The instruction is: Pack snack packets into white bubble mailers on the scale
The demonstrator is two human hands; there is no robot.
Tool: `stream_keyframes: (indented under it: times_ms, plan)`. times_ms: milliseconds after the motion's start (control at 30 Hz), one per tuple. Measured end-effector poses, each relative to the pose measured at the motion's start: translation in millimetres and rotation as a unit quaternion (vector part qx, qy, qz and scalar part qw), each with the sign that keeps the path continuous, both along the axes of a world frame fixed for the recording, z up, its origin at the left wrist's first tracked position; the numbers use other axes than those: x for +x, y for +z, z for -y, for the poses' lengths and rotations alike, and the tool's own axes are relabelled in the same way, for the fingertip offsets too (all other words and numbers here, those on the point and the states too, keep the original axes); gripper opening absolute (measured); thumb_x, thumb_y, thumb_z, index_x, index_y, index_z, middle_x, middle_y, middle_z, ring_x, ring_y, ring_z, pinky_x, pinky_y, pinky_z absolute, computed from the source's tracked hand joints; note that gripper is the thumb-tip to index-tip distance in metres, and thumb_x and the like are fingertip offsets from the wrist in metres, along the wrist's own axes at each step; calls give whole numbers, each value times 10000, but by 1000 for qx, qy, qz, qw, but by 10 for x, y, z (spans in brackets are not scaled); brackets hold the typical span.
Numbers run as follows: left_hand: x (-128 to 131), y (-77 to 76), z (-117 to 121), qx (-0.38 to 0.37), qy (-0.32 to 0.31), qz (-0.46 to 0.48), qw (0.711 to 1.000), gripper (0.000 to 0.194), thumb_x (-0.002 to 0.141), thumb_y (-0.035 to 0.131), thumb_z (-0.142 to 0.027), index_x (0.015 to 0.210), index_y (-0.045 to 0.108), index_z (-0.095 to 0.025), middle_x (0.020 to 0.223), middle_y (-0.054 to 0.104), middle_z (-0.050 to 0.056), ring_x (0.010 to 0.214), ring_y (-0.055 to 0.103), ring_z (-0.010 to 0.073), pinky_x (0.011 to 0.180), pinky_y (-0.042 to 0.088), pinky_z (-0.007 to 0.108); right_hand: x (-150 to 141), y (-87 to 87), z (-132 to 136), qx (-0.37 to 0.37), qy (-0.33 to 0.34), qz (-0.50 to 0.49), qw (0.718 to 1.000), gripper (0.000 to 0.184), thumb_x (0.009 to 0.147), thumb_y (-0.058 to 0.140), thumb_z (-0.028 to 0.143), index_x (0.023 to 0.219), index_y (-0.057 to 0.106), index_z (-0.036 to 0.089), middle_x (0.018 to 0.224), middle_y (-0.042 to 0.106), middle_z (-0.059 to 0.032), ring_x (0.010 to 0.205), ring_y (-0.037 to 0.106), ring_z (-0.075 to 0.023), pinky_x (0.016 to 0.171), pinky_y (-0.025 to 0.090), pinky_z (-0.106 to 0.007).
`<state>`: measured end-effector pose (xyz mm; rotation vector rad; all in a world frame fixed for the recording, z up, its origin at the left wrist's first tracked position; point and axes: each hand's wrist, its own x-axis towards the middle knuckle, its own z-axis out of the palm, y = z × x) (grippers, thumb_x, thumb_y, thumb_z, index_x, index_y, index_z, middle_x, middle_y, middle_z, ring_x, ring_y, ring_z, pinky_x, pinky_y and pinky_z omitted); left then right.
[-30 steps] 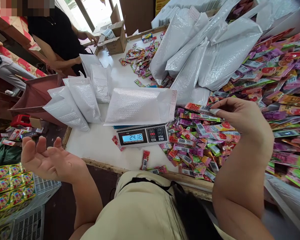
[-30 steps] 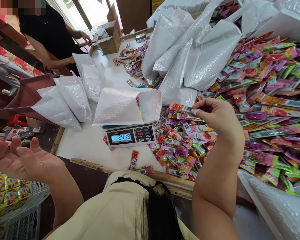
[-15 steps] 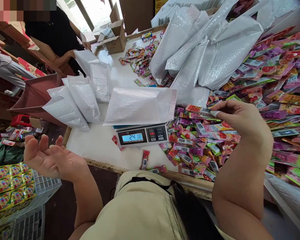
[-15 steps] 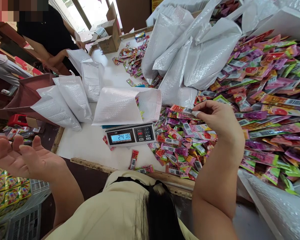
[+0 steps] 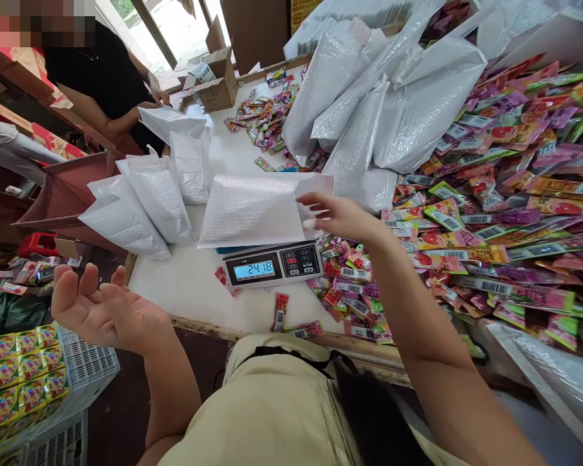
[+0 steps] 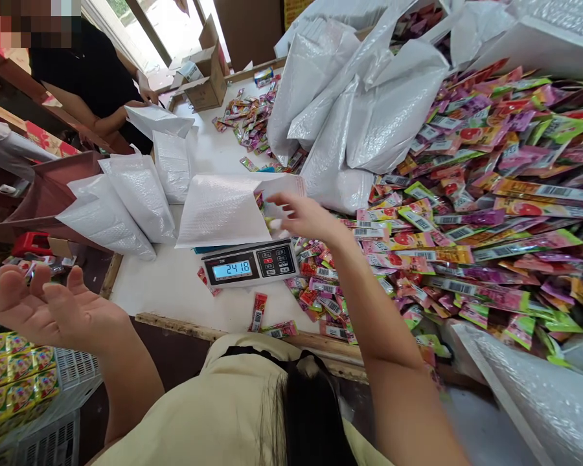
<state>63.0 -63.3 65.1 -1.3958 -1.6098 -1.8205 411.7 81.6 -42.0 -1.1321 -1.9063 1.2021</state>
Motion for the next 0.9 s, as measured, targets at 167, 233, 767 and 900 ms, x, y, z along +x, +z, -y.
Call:
stream_keyframes:
  times_ms: [167, 233, 767, 900]
  plan:
    - [-44, 29, 70, 29, -2, 17, 999, 586, 690, 567, -425, 1232, 456, -233, 1403, 509, 103, 1215, 570, 260, 809, 552, 393, -572, -177, -416, 60, 95, 51, 992, 540, 622, 793, 255, 1157, 731, 220, 1107, 726, -108, 1167, 618, -352, 1046, 494, -510]
    - [-84, 10, 102, 25, 0, 26, 999, 586, 690, 573, -412, 1235, 460, -230, 1404, 506, 109, 1215, 568, 261, 815, 550, 399, -629, -212, -466, 50, 85, 62, 993, 478, 586, 813, 227, 1060, 756, 228, 1016, 737, -91, 1122, 635, -358, 1048, 488, -512]
    - [29, -68, 50, 14, -42, 53, 998, 468, 743, 655, -391, 1156, 551, -197, 1427, 535, 100, 1131, 610, 201, 746, 545, 311, -120, 16, -110, -26, -123, -116, 985, 161, 625, 661, 144, 768, 723, 184, 815, 693, -23, 695, 561, -134, 655, 446, -292]
    - [68, -71, 29, 38, -71, 65, 995, 420, 733, 700, -324, 1119, 622, -178, 1373, 588, 91, 1078, 636, 178, 718, 547, 282, -9, 40, -46, -15, -149, -108, 983, 134, 647, 677, 149, 762, 733, 187, 836, 710, -29, 727, 592, -151, 659, 455, -298]
